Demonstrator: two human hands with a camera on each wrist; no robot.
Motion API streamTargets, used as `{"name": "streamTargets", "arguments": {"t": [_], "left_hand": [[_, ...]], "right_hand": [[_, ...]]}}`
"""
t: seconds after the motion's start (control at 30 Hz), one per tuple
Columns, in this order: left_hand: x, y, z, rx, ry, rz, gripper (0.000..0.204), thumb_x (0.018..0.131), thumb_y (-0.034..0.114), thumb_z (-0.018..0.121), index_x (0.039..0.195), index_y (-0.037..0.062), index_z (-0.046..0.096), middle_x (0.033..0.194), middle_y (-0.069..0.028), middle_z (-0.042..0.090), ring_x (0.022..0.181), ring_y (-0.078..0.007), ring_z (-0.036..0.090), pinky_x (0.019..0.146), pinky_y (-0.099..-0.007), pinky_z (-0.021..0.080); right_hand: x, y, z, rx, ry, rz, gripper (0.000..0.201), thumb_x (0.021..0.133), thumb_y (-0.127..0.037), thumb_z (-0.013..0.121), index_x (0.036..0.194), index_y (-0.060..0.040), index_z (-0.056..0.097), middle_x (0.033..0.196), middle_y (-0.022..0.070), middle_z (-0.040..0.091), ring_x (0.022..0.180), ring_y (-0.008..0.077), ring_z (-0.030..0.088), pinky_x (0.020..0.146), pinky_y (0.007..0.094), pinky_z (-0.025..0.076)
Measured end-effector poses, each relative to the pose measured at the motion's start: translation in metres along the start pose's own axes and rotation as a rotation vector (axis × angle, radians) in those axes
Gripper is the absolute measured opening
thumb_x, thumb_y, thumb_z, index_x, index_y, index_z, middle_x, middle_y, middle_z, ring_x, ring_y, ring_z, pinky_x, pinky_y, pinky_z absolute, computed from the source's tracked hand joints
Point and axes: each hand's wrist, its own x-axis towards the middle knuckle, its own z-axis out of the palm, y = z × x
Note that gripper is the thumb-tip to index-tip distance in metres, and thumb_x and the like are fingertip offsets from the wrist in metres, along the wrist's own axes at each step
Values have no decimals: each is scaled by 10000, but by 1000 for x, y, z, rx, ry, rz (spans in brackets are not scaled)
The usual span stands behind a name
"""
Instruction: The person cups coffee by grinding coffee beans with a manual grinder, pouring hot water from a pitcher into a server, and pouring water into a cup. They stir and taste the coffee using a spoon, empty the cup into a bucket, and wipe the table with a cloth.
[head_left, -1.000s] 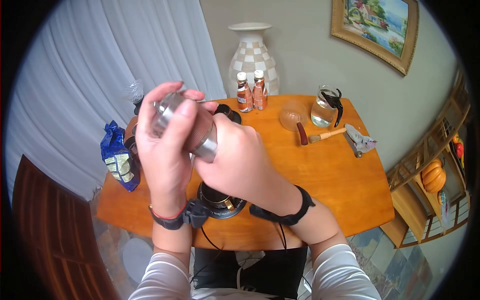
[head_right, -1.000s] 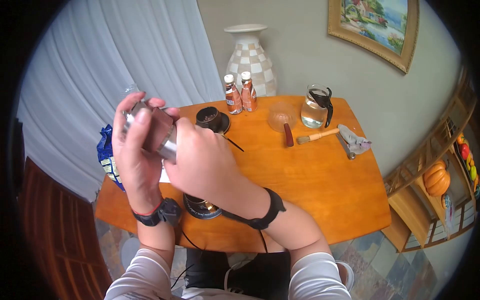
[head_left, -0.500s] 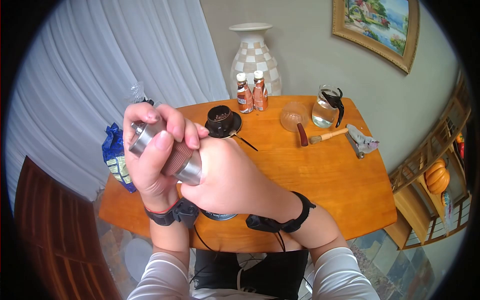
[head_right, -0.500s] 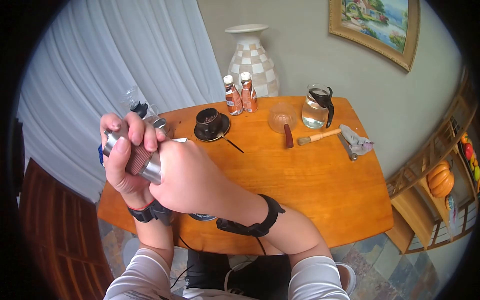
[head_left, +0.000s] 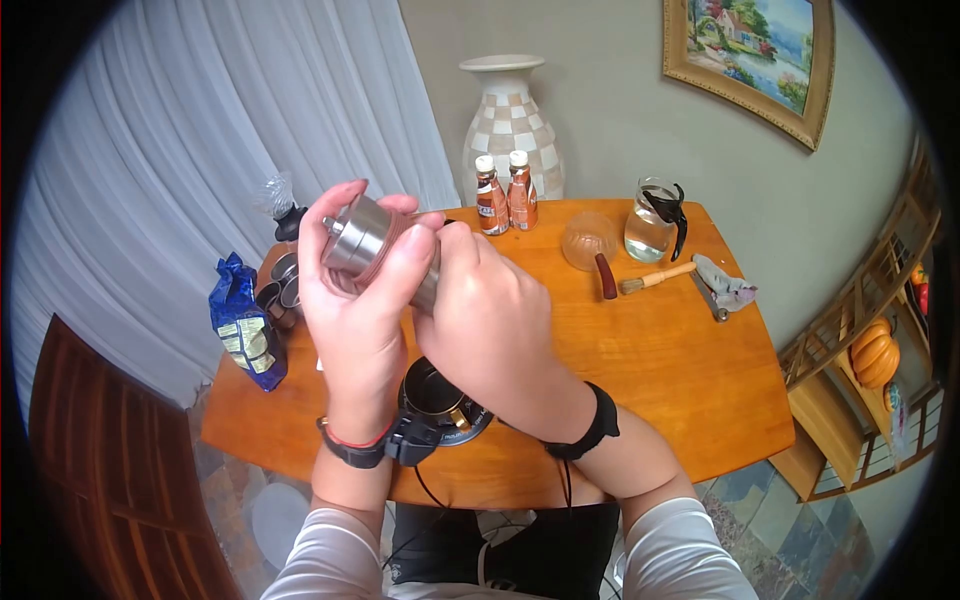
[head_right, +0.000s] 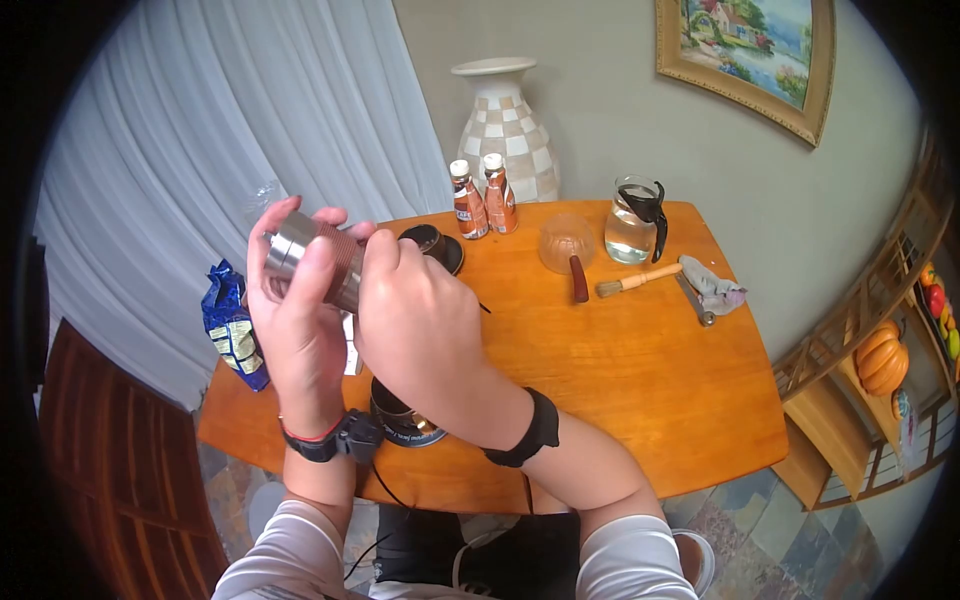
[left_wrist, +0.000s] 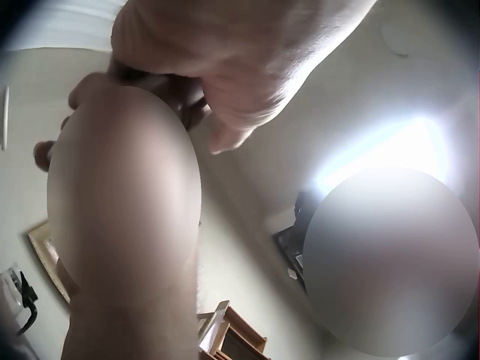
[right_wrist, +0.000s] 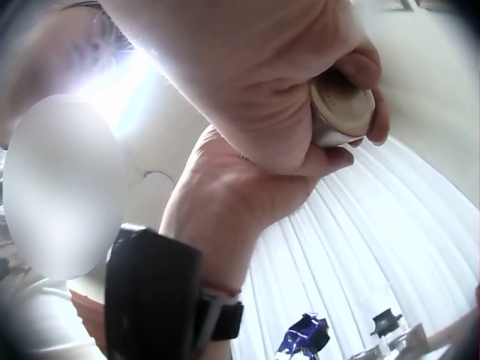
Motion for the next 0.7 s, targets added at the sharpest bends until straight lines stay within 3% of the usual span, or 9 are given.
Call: {"name": "streamTargets", "arguments": {"t": [0.1, 0.27, 0.43, 0.53, 0.67, 0.7], "left_hand": [[0, -3, -1, -21, 53, 19, 422, 888, -29, 744, 1224, 29, 497, 982, -109, 668, 921, -195, 691, 888, -371, 587], [5, -1, -11, -99, -86, 88, 384, 898, -67, 665, 1212, 51, 478, 910, -110, 626, 821, -210, 661, 937, -506, 579], [3, 3, -15, -159, -181, 88, 411, 889, -42, 679, 1213, 82, 458, 900, -119, 617, 822, -229, 658, 945, -521, 576], [1, 5, -19, -228, -249, 90, 434, 881, -23, 689, 1211, 113, 442, 904, -122, 604, 818, -237, 656, 948, -533, 574], [2, 6, -26, -313, -381, 90, 453, 870, 7, 705, 1203, 149, 432, 925, -121, 587, 821, -242, 660, 957, -552, 570], [2, 5, -26, -313, -381, 91, 453, 870, 7, 705, 1203, 149, 432, 925, -121, 587, 821, -242, 660, 957, -552, 570]], "right_hand": [[-7, -9, 3, 79, -28, -13, 286, 752, -69, 752, 939, -11, 543, 817, 140, 644, 740, 298, 717, 600, 391, 583], [-1, -8, -2, 304, -195, 56, 436, 739, -144, 808, 1044, 42, 558, 796, 206, 690, 729, 410, 701, 646, 477, 573], [5, -3, -12, 629, -465, 154, 332, 729, -106, 778, 986, 33, 619, 817, 201, 698, 751, 415, 703, 673, 439, 562], [3, 0, -10, 866, -446, 45, 258, 701, -46, 704, 923, 47, 612, 764, 232, 678, 725, 443, 693, 667, 450, 564], [9, 1, -18, 1005, -591, 134, 234, 698, -49, 700, 911, 19, 632, 770, 224, 673, 776, 427, 701, 711, 435, 558], [11, 1, -23, 1073, -628, 117, 246, 712, -45, 712, 934, 10, 621, 790, 151, 662, 778, 305, 668, 742, 382, 541]]}}
